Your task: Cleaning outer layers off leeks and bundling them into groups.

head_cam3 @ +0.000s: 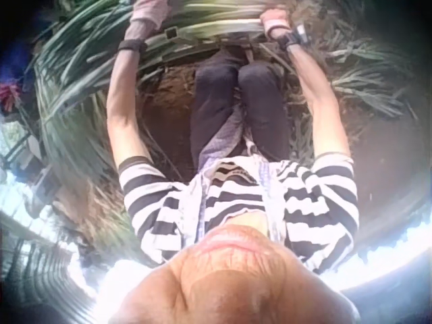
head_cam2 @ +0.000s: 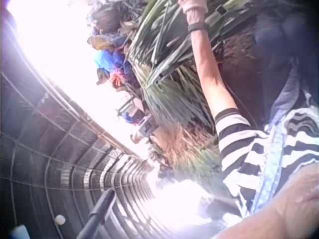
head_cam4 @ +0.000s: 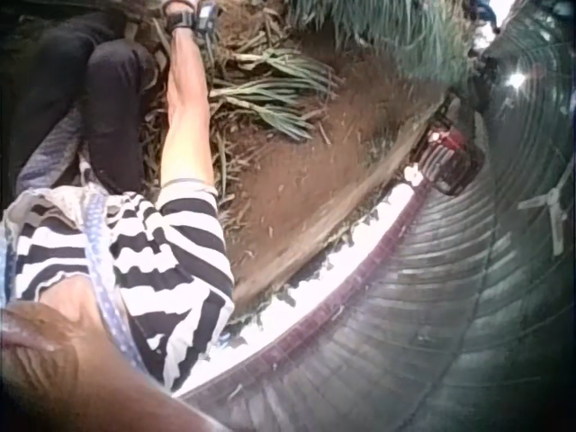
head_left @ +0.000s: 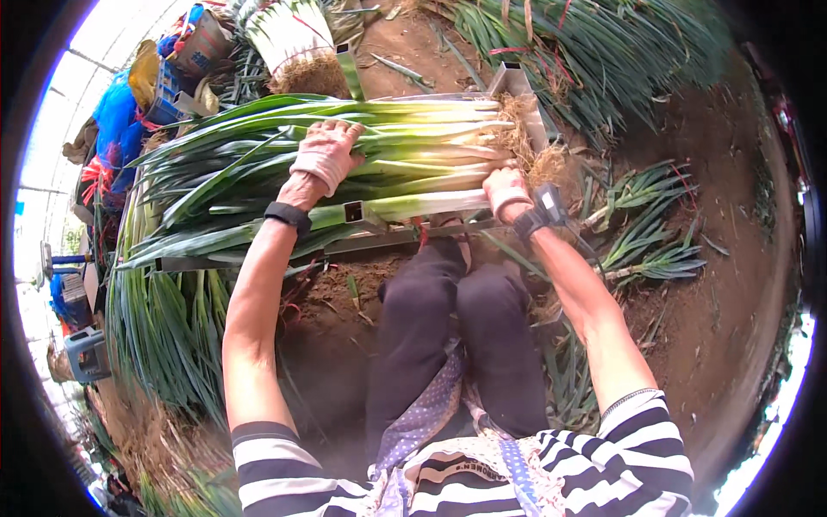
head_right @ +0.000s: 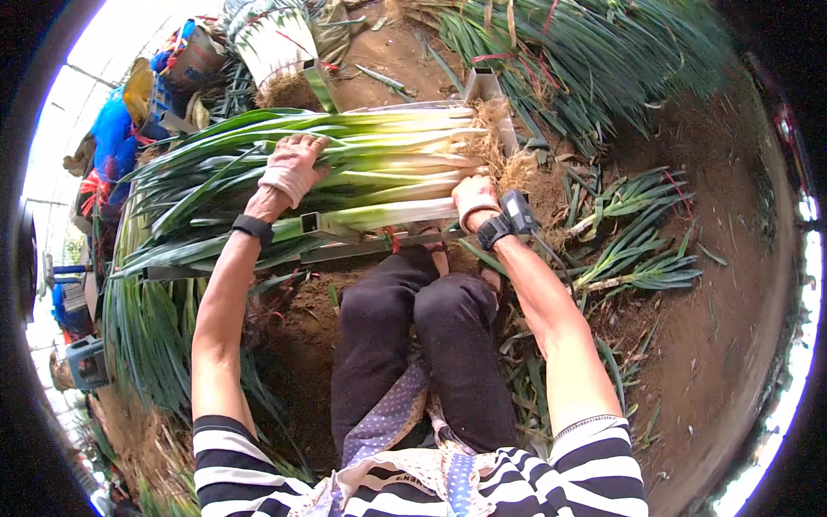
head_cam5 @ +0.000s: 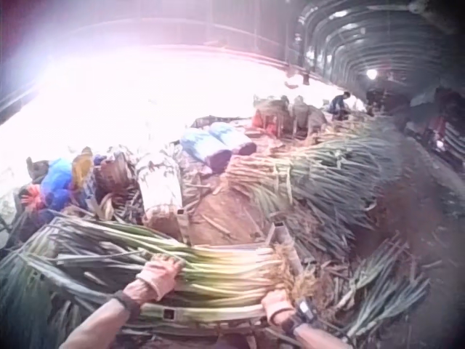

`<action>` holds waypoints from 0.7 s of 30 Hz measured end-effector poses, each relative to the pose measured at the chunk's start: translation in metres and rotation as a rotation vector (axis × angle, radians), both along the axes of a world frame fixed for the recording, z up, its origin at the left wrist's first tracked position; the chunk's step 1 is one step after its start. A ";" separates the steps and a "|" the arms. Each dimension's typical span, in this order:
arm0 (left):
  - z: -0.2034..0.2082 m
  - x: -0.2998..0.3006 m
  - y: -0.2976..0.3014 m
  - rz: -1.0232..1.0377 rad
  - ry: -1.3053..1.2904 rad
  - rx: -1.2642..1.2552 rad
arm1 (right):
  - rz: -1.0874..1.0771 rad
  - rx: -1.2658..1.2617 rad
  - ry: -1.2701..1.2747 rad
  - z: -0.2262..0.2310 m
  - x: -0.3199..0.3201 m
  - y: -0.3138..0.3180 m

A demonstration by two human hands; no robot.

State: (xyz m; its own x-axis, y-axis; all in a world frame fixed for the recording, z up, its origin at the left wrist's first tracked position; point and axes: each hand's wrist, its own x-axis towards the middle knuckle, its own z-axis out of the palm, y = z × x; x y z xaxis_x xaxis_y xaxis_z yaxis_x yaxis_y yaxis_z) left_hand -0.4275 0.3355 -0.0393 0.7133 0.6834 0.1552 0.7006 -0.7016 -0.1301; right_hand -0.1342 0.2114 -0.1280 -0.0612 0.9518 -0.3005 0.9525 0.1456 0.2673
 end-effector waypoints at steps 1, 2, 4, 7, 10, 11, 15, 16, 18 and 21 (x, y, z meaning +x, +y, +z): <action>0.000 0.017 0.001 0.031 0.088 -0.018 | -0.060 -0.022 0.029 -0.008 0.009 -0.001; 0.006 0.023 0.001 0.072 0.191 -0.030 | -0.066 -0.009 0.063 -0.005 0.007 -0.002; 0.014 0.031 0.002 0.091 0.225 -0.010 | -0.063 -0.004 0.045 0.000 0.005 -0.002; 0.021 0.044 0.001 0.115 0.292 -0.009 | -0.071 -0.026 0.026 0.002 0.002 0.000; 0.021 0.039 0.006 0.058 0.272 -0.156 | -0.041 -0.004 0.037 -0.001 -0.005 0.001; 0.027 0.048 -0.002 0.072 0.251 -0.184 | -0.075 0.041 -0.026 -0.008 0.002 -0.002; 0.030 0.017 -0.027 0.021 -0.035 -0.131 | -0.075 0.026 0.092 -0.008 0.013 -0.002; 0.023 0.004 -0.029 0.011 -0.079 -0.149 | -0.138 0.024 0.195 -0.003 0.009 0.000; -0.001 -0.011 -0.024 0.017 0.105 -0.298 | -0.070 0.063 0.347 -0.011 0.011 -0.006; -0.017 -0.009 -0.022 -0.029 0.107 -0.328 | -0.119 0.060 0.303 -0.007 0.013 -0.010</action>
